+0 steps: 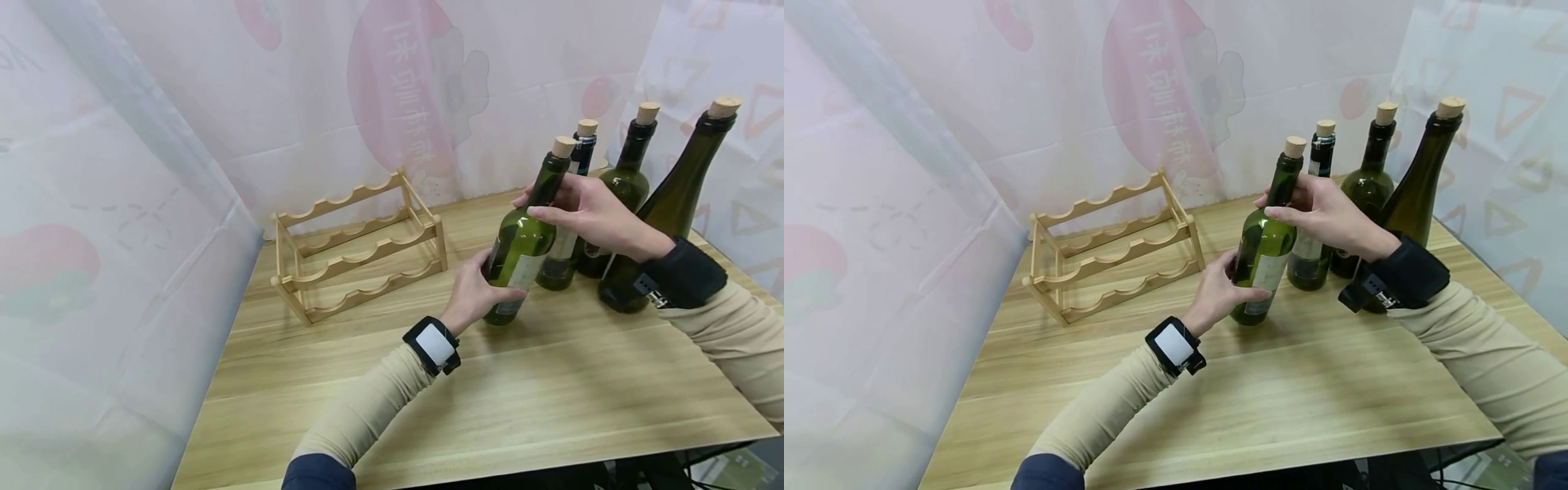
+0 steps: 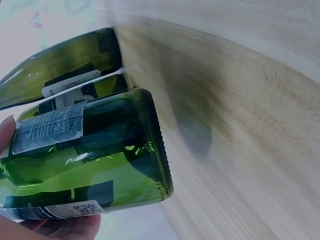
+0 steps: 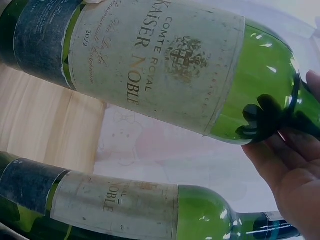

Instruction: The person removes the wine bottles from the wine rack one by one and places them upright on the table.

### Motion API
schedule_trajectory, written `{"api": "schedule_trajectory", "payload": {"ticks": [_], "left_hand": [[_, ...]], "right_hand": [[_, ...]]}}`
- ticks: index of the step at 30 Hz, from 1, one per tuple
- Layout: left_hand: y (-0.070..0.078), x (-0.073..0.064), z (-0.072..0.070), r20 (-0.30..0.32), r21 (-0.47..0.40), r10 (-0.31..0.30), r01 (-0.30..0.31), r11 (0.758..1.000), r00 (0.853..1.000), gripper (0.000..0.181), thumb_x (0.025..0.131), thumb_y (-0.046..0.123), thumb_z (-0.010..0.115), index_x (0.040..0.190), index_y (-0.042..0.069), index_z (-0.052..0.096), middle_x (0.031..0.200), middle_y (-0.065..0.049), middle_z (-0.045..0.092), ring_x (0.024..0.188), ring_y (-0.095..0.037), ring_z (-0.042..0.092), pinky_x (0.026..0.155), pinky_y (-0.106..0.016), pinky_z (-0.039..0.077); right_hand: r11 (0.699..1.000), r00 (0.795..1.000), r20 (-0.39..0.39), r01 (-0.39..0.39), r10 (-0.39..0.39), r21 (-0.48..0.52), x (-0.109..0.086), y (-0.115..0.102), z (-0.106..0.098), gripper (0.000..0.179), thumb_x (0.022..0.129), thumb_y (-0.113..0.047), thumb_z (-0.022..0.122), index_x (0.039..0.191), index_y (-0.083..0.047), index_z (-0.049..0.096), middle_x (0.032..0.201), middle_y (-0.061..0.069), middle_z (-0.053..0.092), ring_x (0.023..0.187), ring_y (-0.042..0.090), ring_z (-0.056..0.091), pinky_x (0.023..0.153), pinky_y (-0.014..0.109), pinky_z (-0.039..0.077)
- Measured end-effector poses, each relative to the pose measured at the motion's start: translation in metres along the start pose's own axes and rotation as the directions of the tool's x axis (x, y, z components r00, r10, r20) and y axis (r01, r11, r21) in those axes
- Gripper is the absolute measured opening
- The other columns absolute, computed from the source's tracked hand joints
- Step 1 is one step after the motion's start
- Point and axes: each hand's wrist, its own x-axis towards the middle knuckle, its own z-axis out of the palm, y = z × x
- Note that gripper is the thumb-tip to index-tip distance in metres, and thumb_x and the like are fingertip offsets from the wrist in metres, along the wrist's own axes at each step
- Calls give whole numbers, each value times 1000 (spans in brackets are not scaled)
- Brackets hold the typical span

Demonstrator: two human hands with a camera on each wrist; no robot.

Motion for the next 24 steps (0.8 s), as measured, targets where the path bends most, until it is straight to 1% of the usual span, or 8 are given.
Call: {"api": "schedule_trajectory", "payload": {"ticks": [2, 8, 15, 18, 24], "left_hand": [[1, 1, 1, 1, 0, 3, -3, 1000, 1000, 77, 66, 22, 90, 133, 12, 53, 118, -6, 67, 102, -14, 62, 89, -25, 52], [2, 1, 5, 3, -13, 15, -15, 1000, 1000, 76, 66, 20, 90, 132, 11, 54, 117, -7, 67, 104, -18, 64, 90, -29, 53], [3, 4, 10, 1, 15, 34, -34, 999, 999, 77, 65, 22, 91, 133, 12, 54, 116, -6, 68, 102, -15, 64, 86, -20, 51], [4, 5, 13, 3, 9, 31, -31, 999, 1000, 77, 65, 22, 91, 132, 12, 55, 116, -6, 68, 101, -14, 64, 85, -19, 51], [6, 7, 17, 0, -15, 34, -34, 999, 999, 77, 64, 21, 91, 132, 11, 55, 116, -8, 69, 103, -19, 65, 87, -23, 52]], "right_hand": [[1000, 1000, -2, -2, 2, 0, -1, 0, -1, 31, 94, -16, 62, 123, -4, 58, 117, 0, 70, 101, -1, 66, 81, 12, 52], [1000, 1000, -9, -4, 5, 7, -3, 0, -3, 32, 94, -15, 63, 123, -2, 58, 116, -1, 70, 99, 0, 66, 80, 12, 52], [1000, 1000, -7, -16, 16, -6, -7, 1, -8, 30, 94, -16, 63, 123, -8, 60, 115, -3, 71, 100, 0, 66, 80, 12, 52], [1000, 1000, -6, -23, 23, -12, -8, 1, -10, 30, 94, -16, 63, 123, -9, 60, 115, -4, 71, 100, -1, 66, 79, 13, 52], [999, 999, -10, -33, 33, -14, -10, 1, -13, 30, 94, -16, 63, 123, -9, 60, 114, -5, 71, 100, -1, 66, 78, 13, 52]]}}
